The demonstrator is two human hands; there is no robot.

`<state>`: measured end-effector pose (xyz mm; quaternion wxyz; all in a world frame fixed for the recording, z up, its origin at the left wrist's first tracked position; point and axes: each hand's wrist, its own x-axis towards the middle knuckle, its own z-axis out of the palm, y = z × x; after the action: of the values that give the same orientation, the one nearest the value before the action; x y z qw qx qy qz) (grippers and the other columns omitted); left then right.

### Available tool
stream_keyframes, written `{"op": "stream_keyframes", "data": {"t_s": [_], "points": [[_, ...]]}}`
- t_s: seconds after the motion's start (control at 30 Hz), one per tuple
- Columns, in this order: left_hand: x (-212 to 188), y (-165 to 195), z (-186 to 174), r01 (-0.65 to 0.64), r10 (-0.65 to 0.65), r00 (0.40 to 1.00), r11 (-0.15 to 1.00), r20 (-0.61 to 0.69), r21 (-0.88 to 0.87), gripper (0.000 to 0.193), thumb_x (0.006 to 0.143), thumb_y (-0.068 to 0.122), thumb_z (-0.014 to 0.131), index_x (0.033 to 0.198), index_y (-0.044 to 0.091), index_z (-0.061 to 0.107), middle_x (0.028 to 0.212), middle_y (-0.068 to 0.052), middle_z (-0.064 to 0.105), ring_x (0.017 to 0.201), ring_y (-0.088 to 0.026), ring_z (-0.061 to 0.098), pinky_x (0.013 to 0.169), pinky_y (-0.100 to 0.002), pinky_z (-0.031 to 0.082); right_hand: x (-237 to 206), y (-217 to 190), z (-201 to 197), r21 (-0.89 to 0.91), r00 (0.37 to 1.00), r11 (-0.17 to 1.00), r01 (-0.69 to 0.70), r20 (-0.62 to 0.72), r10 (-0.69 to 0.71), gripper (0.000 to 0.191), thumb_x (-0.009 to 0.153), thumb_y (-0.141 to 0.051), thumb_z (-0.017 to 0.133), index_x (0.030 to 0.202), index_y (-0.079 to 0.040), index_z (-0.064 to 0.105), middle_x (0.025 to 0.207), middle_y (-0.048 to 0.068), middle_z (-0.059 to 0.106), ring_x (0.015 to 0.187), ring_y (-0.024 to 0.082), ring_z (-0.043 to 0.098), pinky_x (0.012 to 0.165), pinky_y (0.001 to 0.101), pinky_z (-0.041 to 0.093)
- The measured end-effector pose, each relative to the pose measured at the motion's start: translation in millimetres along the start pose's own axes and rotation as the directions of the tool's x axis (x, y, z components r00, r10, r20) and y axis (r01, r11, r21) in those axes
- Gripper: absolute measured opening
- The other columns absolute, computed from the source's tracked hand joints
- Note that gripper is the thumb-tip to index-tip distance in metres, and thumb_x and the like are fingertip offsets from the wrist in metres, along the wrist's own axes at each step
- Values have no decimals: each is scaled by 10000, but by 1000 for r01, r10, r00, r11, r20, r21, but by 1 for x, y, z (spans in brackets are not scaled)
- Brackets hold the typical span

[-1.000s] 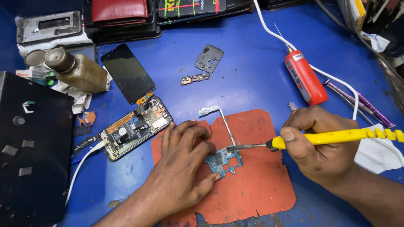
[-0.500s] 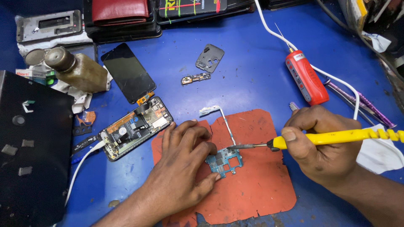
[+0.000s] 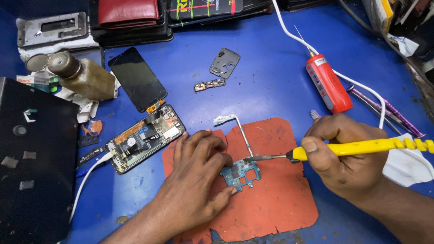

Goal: The person solders a disassembled smartphone logic board on a heat-resistant mat, holding the board steady with one hand while applying a yellow-handled soldering iron to components on the board. A partially disassembled phone, small flex cables, and repair tools lie on the blue workbench around them.

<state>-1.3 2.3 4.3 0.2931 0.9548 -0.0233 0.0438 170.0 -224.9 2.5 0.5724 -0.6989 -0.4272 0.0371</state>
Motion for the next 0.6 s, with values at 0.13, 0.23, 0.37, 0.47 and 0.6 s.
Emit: {"op": "stream_keyframes", "data": {"t_s": [0.13,0.23,0.37,0.47,0.6], "points": [[0,0,1,3,-3,1000,1000,0,-2,470,698,253,828,1088,75,636,1291,-161,488,1386,-432,333,1134,-644,198,1,-1,-2,-9,1000,1000,5,13,-5,193,1008,-86,622,840,-23,552,702,44,648,589,67,581,547,228,468],[1,0,1,2,-2,1000,1000,2,-3,475,701,254,827,1095,74,634,1291,-161,489,1385,-431,337,1137,-642,203,0,-1,-2,-5,1000,1000,9,8,-9,193,1010,-85,624,841,-22,554,698,40,641,589,68,577,533,220,466],[1,0,1,1,-1,1000,1000,3,0,480,698,255,828,1097,74,631,1289,-162,488,1380,-435,338,1132,-647,202,0,-1,-3,-3,1000,1000,11,0,-11,196,1014,-98,629,845,-24,561,688,32,618,552,61,560,536,219,462],[0,0,0,3,-3,1000,1000,0,-1,477,698,252,827,1094,74,629,1290,-164,487,1380,-439,336,1128,-645,206,0,-1,-2,-41,1000,999,21,7,-21,203,1011,-109,625,839,-30,553,704,31,634,573,66,560,571,232,472],[0,0,0,1,-1,1000,1000,-3,-3,481,698,251,826,1098,72,628,1292,-163,488,1380,-439,336,1129,-648,203,1,-2,-3,-52,1000,999,9,-16,-9,204,1019,-106,620,839,-30,561,690,27,611,534,60,546,529,210,454]]}}
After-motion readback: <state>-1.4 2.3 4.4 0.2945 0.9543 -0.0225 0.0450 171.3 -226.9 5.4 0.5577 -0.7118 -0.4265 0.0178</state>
